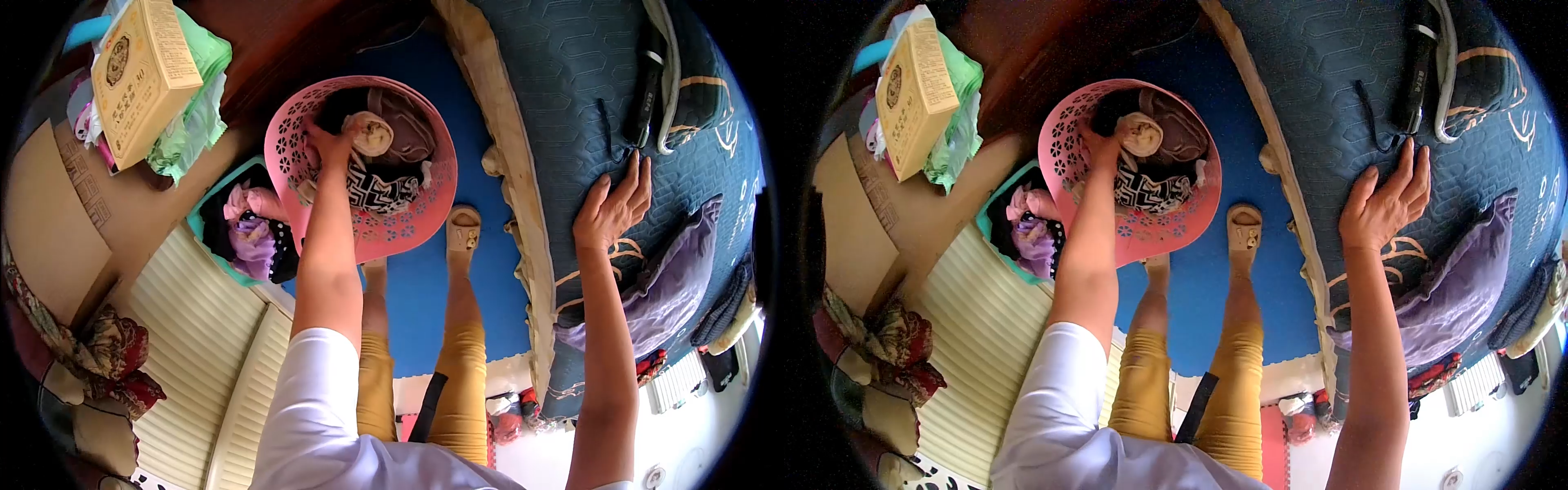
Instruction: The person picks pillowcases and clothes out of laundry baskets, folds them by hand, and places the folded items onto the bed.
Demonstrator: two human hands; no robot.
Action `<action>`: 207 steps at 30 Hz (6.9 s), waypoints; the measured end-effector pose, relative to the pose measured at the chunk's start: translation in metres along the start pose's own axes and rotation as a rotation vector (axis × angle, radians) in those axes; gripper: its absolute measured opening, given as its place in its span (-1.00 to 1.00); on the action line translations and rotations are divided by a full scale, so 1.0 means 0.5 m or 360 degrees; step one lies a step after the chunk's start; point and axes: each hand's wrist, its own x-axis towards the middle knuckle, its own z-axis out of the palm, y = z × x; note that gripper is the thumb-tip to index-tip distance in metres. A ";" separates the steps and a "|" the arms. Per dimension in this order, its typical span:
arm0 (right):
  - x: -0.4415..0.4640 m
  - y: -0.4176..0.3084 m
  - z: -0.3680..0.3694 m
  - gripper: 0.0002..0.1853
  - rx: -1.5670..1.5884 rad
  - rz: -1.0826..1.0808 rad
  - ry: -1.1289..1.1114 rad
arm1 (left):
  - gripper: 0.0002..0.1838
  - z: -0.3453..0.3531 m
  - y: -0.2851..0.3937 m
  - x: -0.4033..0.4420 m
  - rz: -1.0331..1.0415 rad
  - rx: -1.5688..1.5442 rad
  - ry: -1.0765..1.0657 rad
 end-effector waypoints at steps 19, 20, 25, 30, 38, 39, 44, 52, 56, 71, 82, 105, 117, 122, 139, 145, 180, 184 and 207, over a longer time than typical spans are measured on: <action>-0.001 0.003 0.006 -0.40 -0.0036 -0.0033 0.0037 | -0.30 -0.018 0.123 -0.279 0.0573 0.0130 -0.0216; -0.001 0.003 0.005 -0.41 -0.0041 -0.0032 0.0032 | -0.29 -0.039 0.106 -0.269 0.0638 0.0102 0.0098; -0.003 0.006 0.006 -0.41 -0.0030 -0.0050 0.0040 | 0.17 -0.026 -0.032 -0.207 -0.1146 0.0237 0.0298; -0.005 0.009 0.007 -0.40 -0.0035 -0.0051 0.0023 | 0.29 0.031 -0.029 -0.163 -0.1328 -0.0168 -0.0007; -0.002 0.002 0.005 -0.39 -0.0026 -0.0036 0.0017 | -0.08 0.040 0.039 -0.208 -0.0815 -0.0120 0.0163; -0.003 0.002 0.004 -0.39 -0.0024 -0.0037 0.0011 | -0.16 0.044 0.052 -0.216 -0.0515 -0.0333 0.0048; -0.001 0.002 0.007 -0.40 -0.0034 -0.0046 0.0026 | -0.31 0.067 0.202 -0.243 0.0300 -0.0048 0.0017; -0.002 0.000 0.005 -0.40 -0.0031 -0.0054 0.0019 | -0.01 0.043 0.218 -0.208 0.0198 0.0373 -0.0230; -0.002 0.002 0.005 -0.40 -0.0032 -0.0044 -0.0004 | 0.03 0.000 0.152 -0.210 0.0114 -0.0602 -0.0265; -0.003 0.006 0.008 -0.38 -0.0013 -0.0071 -0.0001 | -0.49 0.148 -0.194 -0.164 -0.0553 -0.1365 0.0032; -0.004 0.007 0.007 -0.39 -0.0036 -0.0072 -0.0001 | -0.74 0.045 0.065 -0.254 0.0042 -0.0254 0.0254; -0.006 0.008 0.009 -0.39 -0.0057 -0.0096 0.0012 | -0.91 0.042 0.191 -0.303 0.0126 -0.0768 0.0119; -0.005 0.013 0.011 -0.39 -0.0064 -0.0092 0.0017 | -0.11 0.088 -0.123 -0.190 -0.0681 0.0321 0.0381; -0.006 0.012 0.010 -0.39 -0.0039 -0.0091 0.0013 | -0.34 0.062 -0.133 -0.150 -0.0911 -0.0008 0.0057; -0.005 0.007 0.008 -0.41 -0.0041 -0.0084 0.0011 | -0.94 -0.037 0.171 -0.332 0.0478 -0.0443 0.0201; -0.007 0.008 0.008 -0.40 -0.0049 -0.0078 0.0005 | -0.93 -0.010 0.222 -0.372 0.0251 -0.0534 -0.0048; -0.006 0.014 0.009 -0.41 -0.0061 -0.0120 -0.0012 | -0.54 0.117 -0.106 -0.110 -0.0232 -0.0115 0.0290; -0.004 0.016 0.012 -0.41 -0.0033 -0.0139 0.0005 | -0.43 0.123 -0.142 -0.094 -0.0327 0.0324 0.0129; -0.004 0.006 0.008 -0.40 -0.0027 -0.0136 -0.0002 | -0.56 -0.015 -0.054 -0.220 -0.0411 -0.0156 0.0075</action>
